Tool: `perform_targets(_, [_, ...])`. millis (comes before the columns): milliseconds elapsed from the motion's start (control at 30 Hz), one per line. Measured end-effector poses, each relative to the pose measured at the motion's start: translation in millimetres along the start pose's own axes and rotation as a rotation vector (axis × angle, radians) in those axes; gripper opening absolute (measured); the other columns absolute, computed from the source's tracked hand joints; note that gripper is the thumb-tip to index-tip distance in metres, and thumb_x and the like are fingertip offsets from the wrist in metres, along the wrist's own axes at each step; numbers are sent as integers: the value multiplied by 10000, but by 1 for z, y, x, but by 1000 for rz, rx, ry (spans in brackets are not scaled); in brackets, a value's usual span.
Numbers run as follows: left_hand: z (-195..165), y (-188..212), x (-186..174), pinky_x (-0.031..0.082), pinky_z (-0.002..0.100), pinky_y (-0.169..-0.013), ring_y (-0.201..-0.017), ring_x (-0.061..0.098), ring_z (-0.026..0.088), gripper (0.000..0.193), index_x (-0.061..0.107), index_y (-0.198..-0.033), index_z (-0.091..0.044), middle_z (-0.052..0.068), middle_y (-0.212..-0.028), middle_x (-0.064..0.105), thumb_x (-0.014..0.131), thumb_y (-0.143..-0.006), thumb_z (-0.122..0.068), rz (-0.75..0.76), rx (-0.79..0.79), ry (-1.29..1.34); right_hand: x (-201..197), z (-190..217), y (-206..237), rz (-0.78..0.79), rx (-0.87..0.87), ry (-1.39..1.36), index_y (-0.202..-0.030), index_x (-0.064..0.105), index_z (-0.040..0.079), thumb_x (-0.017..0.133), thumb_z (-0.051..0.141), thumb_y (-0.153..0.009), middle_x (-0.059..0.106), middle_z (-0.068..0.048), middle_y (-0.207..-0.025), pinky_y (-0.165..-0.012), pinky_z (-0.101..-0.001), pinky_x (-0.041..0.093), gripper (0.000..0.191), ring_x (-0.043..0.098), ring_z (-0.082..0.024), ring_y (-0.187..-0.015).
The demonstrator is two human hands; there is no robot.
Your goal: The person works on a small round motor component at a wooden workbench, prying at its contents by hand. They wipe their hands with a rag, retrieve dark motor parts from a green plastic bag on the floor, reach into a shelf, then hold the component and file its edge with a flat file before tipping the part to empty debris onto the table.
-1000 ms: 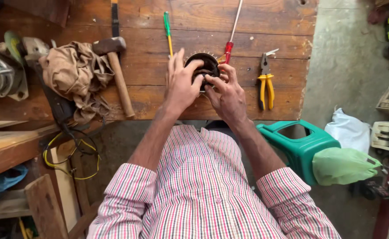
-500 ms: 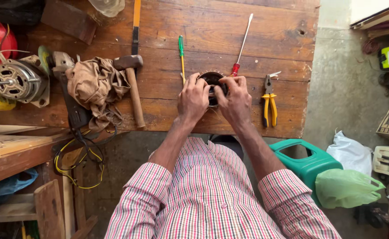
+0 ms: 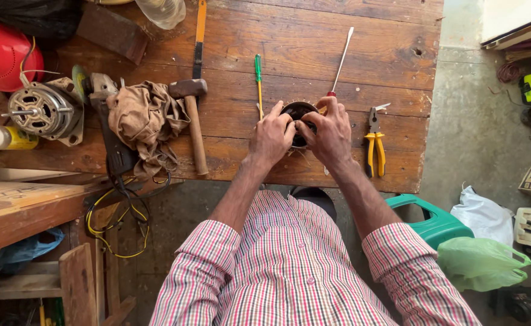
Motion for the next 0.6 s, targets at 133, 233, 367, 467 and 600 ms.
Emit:
perform_targets(133, [0,1,8,570,515,-906,-1089,678,459,252,721,-966,8,302,-1441,546,625,-928,-222,13,-8,16,4,-8,3,16,4,-22,-914,793,86,808,312,-889,598,-89,-1118,-891,-438,485,228,561,-276,-1039])
perform_targets(233, [-4,1,15,583,512,-898,-1094,693,437,252,713,-946,14,291,-1421,573,620,-933,-221,-16,7,-23,7,-11,7,8,1,28,-870,785,69,805,306,-910,609,-86,-1084,-870,-439,486,241,565,-268,-1013])
perform_targets(367, [-5,3,23,599,509,-871,-1097,692,437,266,717,-965,19,306,-1396,577,616,-947,-226,-2,28,-20,12,-18,12,21,73,34,-872,790,66,805,311,-915,621,-75,-1069,-869,-434,491,249,563,-260,-1009])
perform_targets(467, [-2,6,30,600,507,-887,-1124,681,429,265,728,-997,1,302,-1430,552,606,-961,-232,54,-23,11,12,-27,15,52,114,-41,-884,812,98,813,308,-864,624,-77,-1070,-910,-435,483,211,562,-271,-1049])
perform_targets(600, [-8,11,34,549,540,-941,-1234,595,440,269,727,-1140,-51,268,-1440,518,593,-963,-204,51,-33,18,7,-32,19,107,96,-114,-1023,823,125,780,226,-879,609,-89,-1111,-986,-435,466,181,547,-279,-1087])
Point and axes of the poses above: each hand's wrist, its own y-axis away from the middle knuckle, its own x-axis out of the palm, z = x × y, the point moved 7 cm from there along -y, towards the middle knuckle
